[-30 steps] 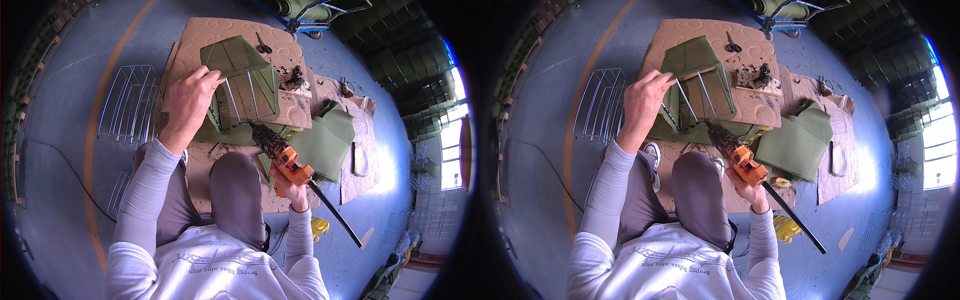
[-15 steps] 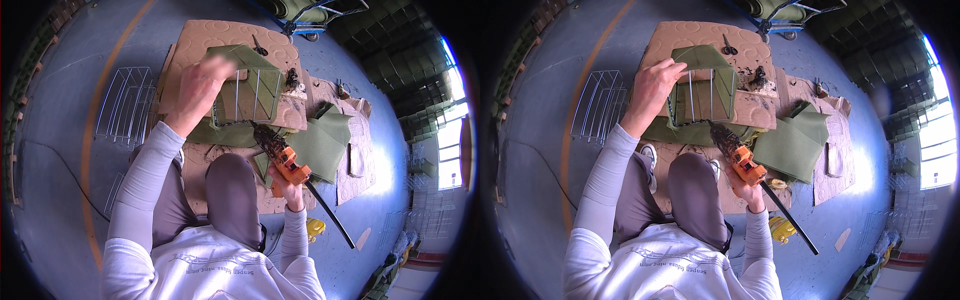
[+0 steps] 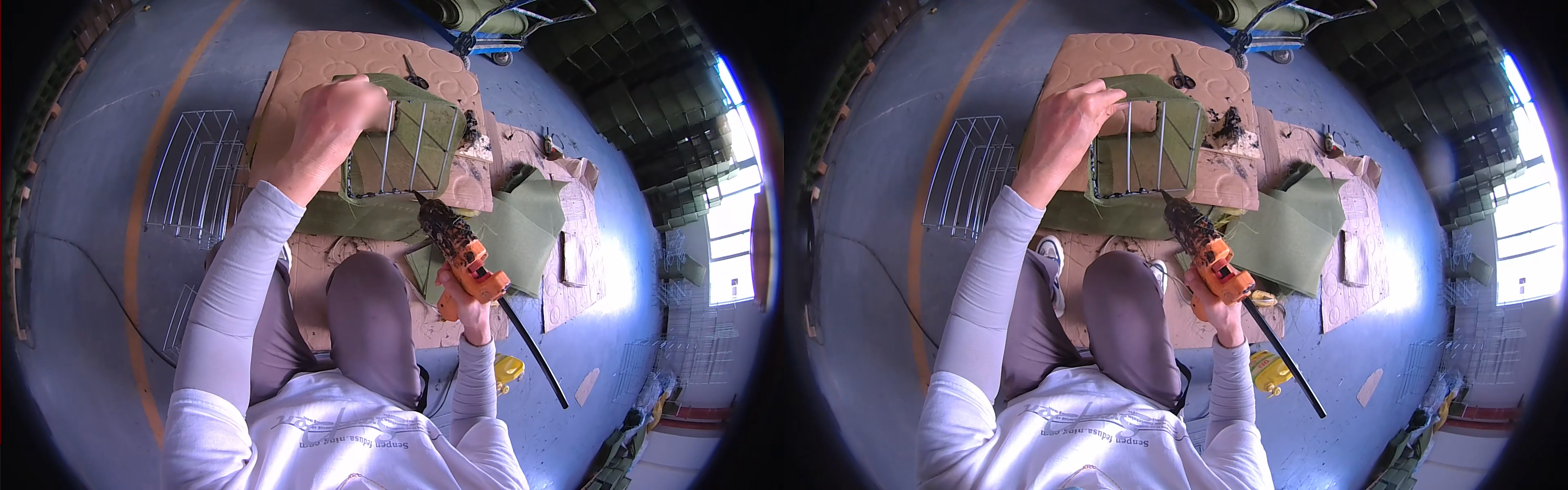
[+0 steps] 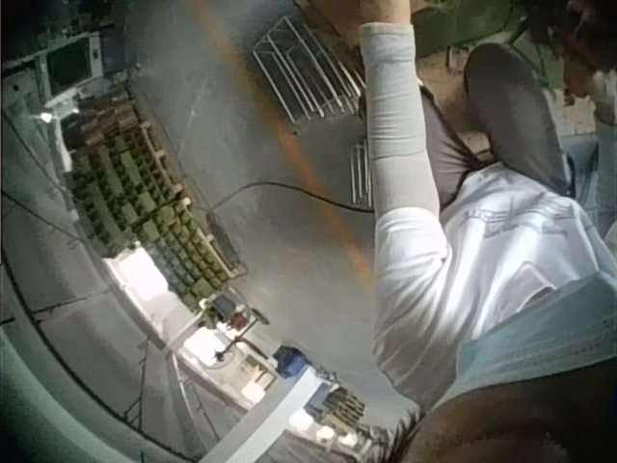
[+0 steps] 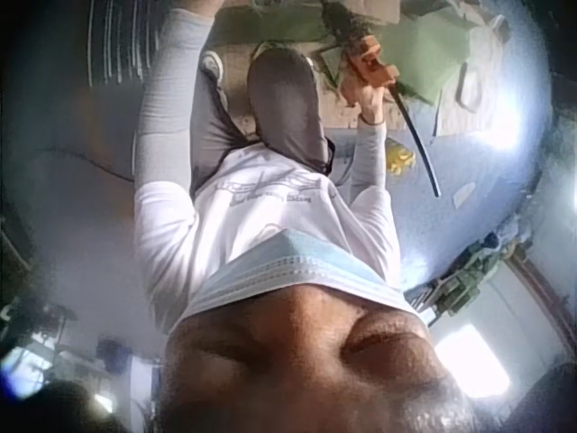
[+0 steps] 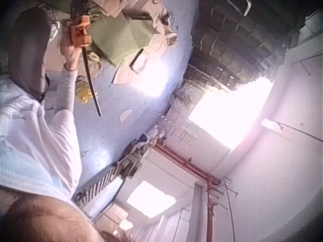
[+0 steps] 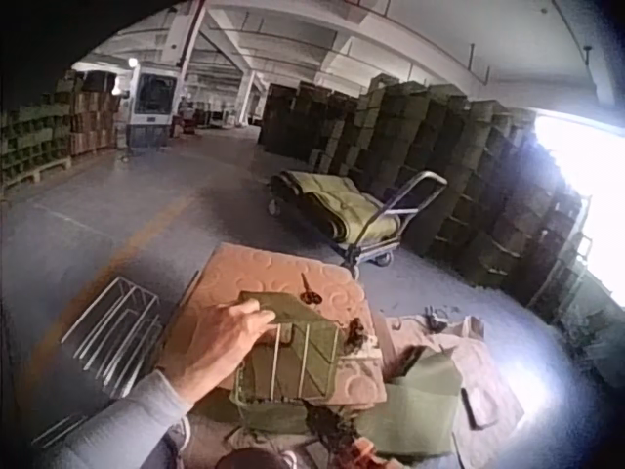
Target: The person sits on the floor and assembles a green fabric storage basket. They fold the fabric edges over a metal wire frame and use a hot glue gun to secure the fabric to the frame. The person repeatedly applies glue and presses the fabric to attach it to the wire structure.
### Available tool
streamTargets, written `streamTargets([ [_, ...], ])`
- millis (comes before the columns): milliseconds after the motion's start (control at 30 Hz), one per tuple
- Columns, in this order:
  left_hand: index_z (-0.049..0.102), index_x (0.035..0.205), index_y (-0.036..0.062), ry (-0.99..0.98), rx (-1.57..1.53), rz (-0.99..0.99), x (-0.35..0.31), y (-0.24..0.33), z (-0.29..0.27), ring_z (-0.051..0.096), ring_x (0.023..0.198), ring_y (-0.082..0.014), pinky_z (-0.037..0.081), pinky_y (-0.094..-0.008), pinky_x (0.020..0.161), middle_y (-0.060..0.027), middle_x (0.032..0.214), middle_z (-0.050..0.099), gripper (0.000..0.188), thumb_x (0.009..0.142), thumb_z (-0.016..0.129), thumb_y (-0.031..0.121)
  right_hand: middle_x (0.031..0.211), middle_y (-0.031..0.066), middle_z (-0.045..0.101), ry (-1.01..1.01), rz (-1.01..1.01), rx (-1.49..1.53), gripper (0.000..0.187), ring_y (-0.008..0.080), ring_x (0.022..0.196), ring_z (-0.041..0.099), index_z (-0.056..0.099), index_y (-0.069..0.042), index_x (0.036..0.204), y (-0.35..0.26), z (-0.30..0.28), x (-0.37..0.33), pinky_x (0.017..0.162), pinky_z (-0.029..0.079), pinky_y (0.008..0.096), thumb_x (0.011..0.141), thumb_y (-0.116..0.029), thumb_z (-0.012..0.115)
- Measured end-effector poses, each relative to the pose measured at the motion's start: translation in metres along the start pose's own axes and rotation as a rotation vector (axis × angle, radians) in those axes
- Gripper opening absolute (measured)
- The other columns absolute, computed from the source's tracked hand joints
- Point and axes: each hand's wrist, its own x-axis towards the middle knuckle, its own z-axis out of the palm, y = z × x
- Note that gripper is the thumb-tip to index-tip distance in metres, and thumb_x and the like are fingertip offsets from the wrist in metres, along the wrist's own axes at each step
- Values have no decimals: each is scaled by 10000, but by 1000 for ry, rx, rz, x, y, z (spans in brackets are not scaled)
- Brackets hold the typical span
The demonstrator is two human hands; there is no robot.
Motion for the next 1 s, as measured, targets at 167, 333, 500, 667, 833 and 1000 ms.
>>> streamTargets([
  [167, 735, 994, 62, 27, -25, 11, -1, 3, 1, 677, 721, -256, 541, -350, 630, -68, 835, 668, 167, 836, 709, 113, 894, 10, 682, -12, 89, -13, 217, 109, 799, 636, 674, -38, 1013, -3, 0, -2, 722, 512, 271, 823, -94, 764],
  [333, 733, 997, 64, 48, -27, 20, -1, -2, 1, 678, 723, -254, 541, -348, 633, -66, 840, 670, 165, 844, 707, 118, 894, 24, 680, 37, 41, -16, 232, 115, 793, 634, 670, -27, 1025, 1, -3, -2, 727, 517, 278, 820, -83, 764],
  [500, 730, 999, 66, 31, -9, 23, -1, -3, 3, 678, 717, -252, 543, -346, 630, -62, 843, 673, 167, 846, 706, 126, 908, 37, 665, 29, -5, 46, 230, 126, 807, 634, 640, -2, 1047, -2, -3, -1, 744, 519, 281, 833, -30, 721],
  [667, 730, 995, 66, 64, -29, 33, -1, -2, 3, 677, 713, -252, 543, -347, 627, -62, 844, 673, 163, 844, 707, 125, 931, 37, 659, 13, 13, 72, 225, 130, 824, 634, 624, 0, 1057, -6, -2, -2, 749, 520, 279, 844, -5, 693],
  [833, 730, 992, 63, 46, -24, 3, 0, -3, 2, 676, 711, -255, 539, -348, 625, -63, 834, 671, 164, 841, 712, 124, 934, 29, 654, 54, 42, 91, 253, 122, 833, 631, 627, -7, 1075, -2, -3, -2, 747, 522, 274, 840, -19, 720],
  [1000, 732, 1001, 67, 54, -32, -2, 0, -2, 2, 676, 714, -255, 539, -347, 627, -64, 822, 666, 174, 837, 717, 125, 939, 30, 656, 77, 37, 107, 253, 122, 824, 634, 633, -15, 1072, -3, -5, -2, 753, 524, 275, 839, -29, 730],
])
